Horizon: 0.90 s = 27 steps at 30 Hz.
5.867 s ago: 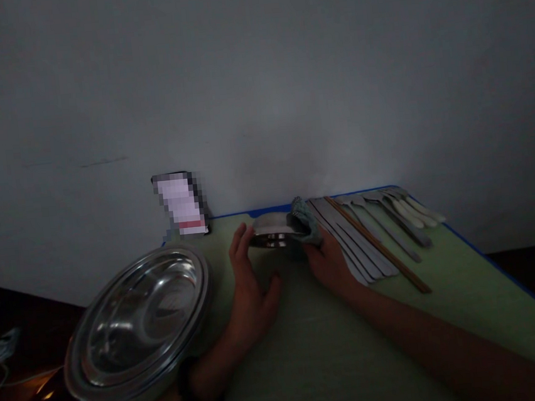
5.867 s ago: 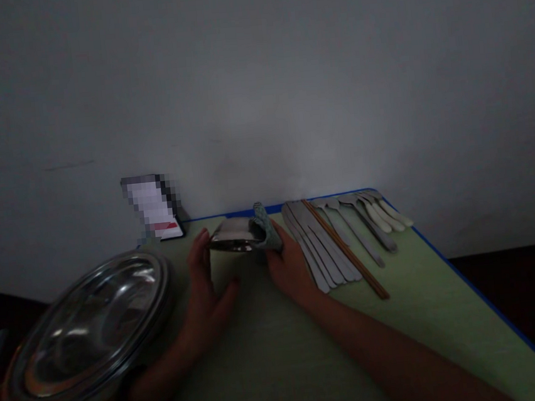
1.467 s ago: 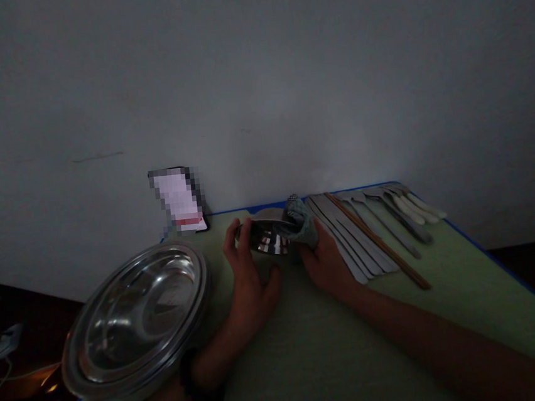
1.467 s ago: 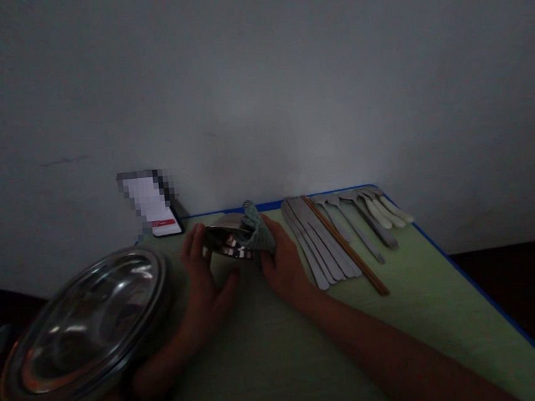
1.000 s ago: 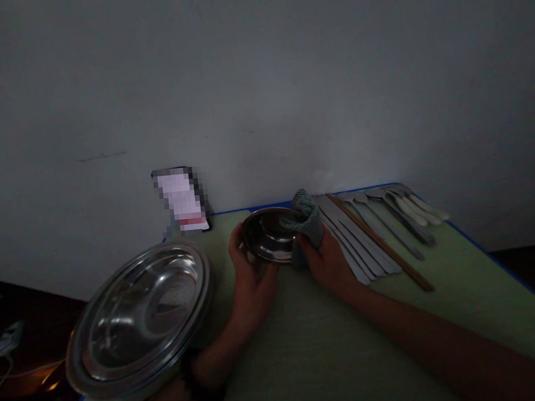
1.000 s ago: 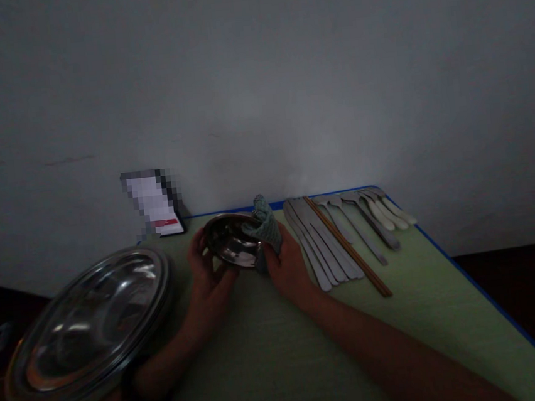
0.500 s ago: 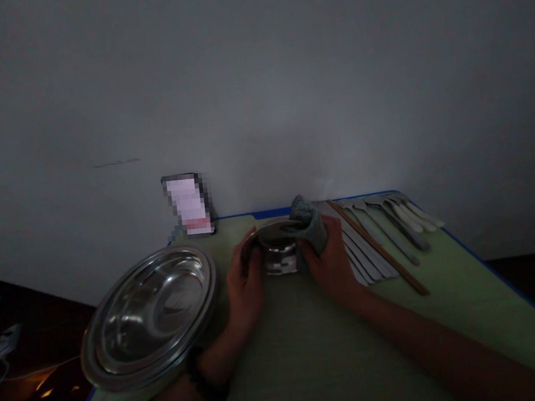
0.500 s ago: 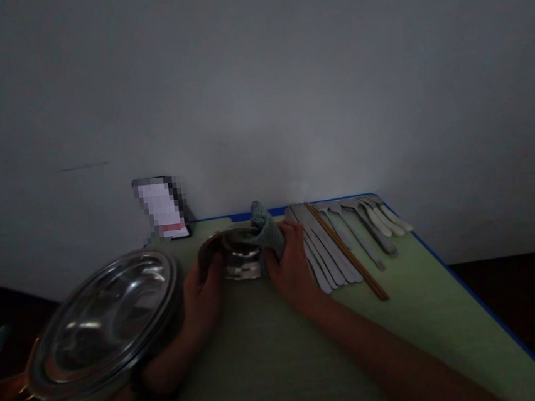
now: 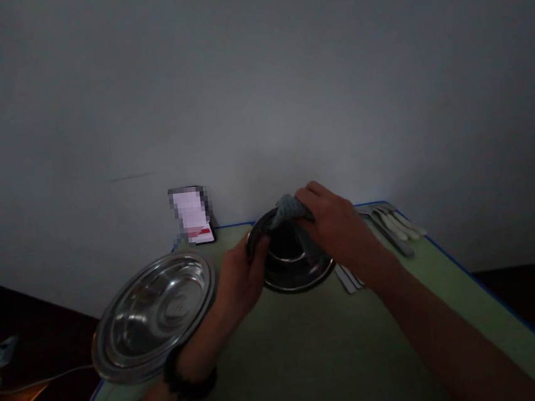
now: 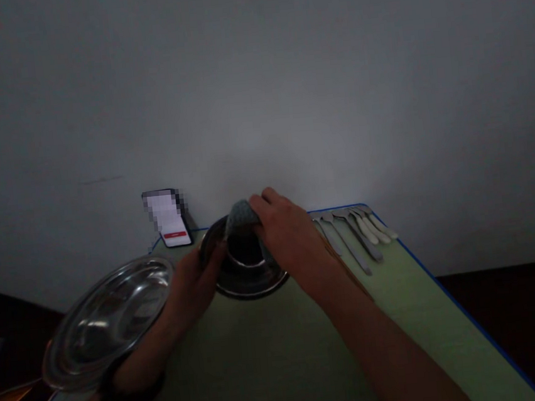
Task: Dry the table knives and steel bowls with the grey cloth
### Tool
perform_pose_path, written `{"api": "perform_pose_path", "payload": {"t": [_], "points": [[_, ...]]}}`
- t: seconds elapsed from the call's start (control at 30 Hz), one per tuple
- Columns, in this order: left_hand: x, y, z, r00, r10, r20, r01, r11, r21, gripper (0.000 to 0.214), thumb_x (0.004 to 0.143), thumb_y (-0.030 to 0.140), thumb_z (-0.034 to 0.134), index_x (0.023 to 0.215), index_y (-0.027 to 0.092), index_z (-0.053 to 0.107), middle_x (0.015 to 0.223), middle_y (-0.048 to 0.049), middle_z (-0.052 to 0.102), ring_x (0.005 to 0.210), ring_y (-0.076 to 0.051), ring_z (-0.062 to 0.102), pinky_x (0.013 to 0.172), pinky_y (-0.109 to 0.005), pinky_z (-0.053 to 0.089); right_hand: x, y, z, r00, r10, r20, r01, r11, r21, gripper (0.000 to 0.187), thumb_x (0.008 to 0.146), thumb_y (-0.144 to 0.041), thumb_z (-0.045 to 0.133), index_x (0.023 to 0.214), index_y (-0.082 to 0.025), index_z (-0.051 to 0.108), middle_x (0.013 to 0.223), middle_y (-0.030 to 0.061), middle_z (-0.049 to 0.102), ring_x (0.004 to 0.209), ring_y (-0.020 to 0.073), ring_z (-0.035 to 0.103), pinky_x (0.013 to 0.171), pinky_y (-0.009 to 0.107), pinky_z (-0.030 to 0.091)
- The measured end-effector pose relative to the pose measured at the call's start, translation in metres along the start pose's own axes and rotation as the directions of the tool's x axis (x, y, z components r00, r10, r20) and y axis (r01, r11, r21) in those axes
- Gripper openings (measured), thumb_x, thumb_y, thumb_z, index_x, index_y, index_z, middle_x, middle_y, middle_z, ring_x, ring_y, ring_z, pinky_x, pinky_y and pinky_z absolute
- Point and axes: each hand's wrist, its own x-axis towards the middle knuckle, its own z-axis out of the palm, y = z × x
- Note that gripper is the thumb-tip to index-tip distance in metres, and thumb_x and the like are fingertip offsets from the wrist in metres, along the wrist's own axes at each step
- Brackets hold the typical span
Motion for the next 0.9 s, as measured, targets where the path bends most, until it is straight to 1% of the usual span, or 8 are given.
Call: {"api": "perform_pose_path", "payload": {"t": [0.1,0.17,0.33,0.4,0.5,0.57,0.73,0.9], "points": [[0.024,0.019,-0.019,0.999,0.016,0.037,-0.018,0.998,0.066,0.021,0.083,0.029,0.050,0.070,0.018,0.063,0.059,0.0009,0.061,0.056,-0.017,0.057,0.052,-0.025,0.043,0.018,0.001,-0.008,0.999,0.006,-0.036,-0.006,1.000,-0.007,0.004,0.081,-0.017,0.055,0.080,-0.021,0.054,0.088,0.0049,0.053,0.078,0.0195,0.055,0.069,0.034,0.046],[0.039,0.032,-0.031,0.989,0.030,0.148,-0.057,0.981,0.184,0.026,0.080,0.030,0.052,0.057,0.020,0.059,0.049,0.0024,0.056,0.048,-0.015,0.053,0.048,-0.024,0.038,0.023,0.005,-0.008,1.000,0.002,-0.020,-0.001,0.999,0.050,0.004,0.080,-0.020,0.058,0.081,-0.021,0.054,0.090,0.0054,0.055,0.080,0.0201,0.056,0.071,0.035,0.045],[0.055,0.055,-0.045,0.941,0.041,0.337,-0.180,0.901,0.394,0.033,0.078,0.035,0.051,0.047,0.021,0.053,0.039,0.0023,0.051,0.036,-0.013,0.047,0.039,-0.022,0.029,0.020,0.013,-0.004,0.988,-0.025,0.155,-0.001,0.986,0.167,0.011,0.081,-0.021,0.058,0.091,-0.021,0.052,0.085,0.0047,0.064,0.078,0.0204,0.059,0.067,0.032,0.043],[0.054,0.055,-0.041,0.926,-0.050,0.374,-0.102,0.921,0.376,0.037,0.079,0.039,0.048,0.047,0.021,0.051,0.037,0.0011,0.052,0.033,-0.014,0.049,0.036,-0.022,0.030,0.018,0.015,-0.005,0.985,-0.023,0.173,-0.004,0.987,0.158,0.010,0.082,-0.022,0.057,0.091,-0.021,0.053,0.082,0.0044,0.065,0.075,0.0201,0.060,0.065,0.031,0.042],[0.051,0.047,-0.031,0.838,-0.267,0.475,0.103,0.934,0.342,0.042,0.083,0.044,0.041,0.049,0.021,0.049,0.031,0.0009,0.050,0.028,-0.016,0.053,0.030,-0.020,0.033,0.017,0.020,-0.004,0.985,-0.023,0.170,0.000,0.991,0.137,0.011,0.081,-0.021,0.058,0.091,-0.019,0.056,0.083,0.0051,0.066,0.077,0.0205,0.061,0.066,0.030,0.042],[0.052,0.043,-0.029,0.798,-0.322,0.509,0.173,0.932,0.318,0.040,0.085,0.043,0.040,0.053,0.020,0.048,0.030,0.0019,0.050,0.028,-0.016,0.056,0.029,-0.019,0.036,0.017,0.024,0.001,0.989,-0.015,0.148,-0.009,0.987,0.161,0.013,0.081,-0.022,0.058,0.093,-0.019,0.058,0.085,0.0055,0.067,0.080,0.0208,0.062,0.068,0.030,0.042],[0.057,0.043,-0.039,0.899,-0.263,0.349,0.207,0.960,0.191,0.029,0.087,0.037,0.043,0.065,0.019,0.050,0.035,0.0034,0.054,0.029,-0.016,0.057,0.027,-0.018,0.040,0.020,0.027,0.022,0.979,0.181,-0.096,-0.133,0.919,0.371,0.019,0.086,-0.030,0.051,0.098,-0.018,0.058,0.092,0.0077,0.067,0.086,0.0217,0.061,0.074,0.032,0.044],[0.055,0.041,-0.028,0.992,-0.123,0.020,0.123,0.992,0.031,0.026,0.090,0.036,0.043,0.103,0.017,0.055,0.051,0.0029,0.062,0.030,-0.015,0.058,0.026,-0.019,0.043,0.019,0.015,0.049,0.846,0.496,-0.194,-0.267,0.710,0.651,0.024,0.086,-0.035,0.046,0.102,-0.019,0.055,0.099,0.0099,0.063,0.091,0.0222,0.058,0.079,0.037,0.044]]}}
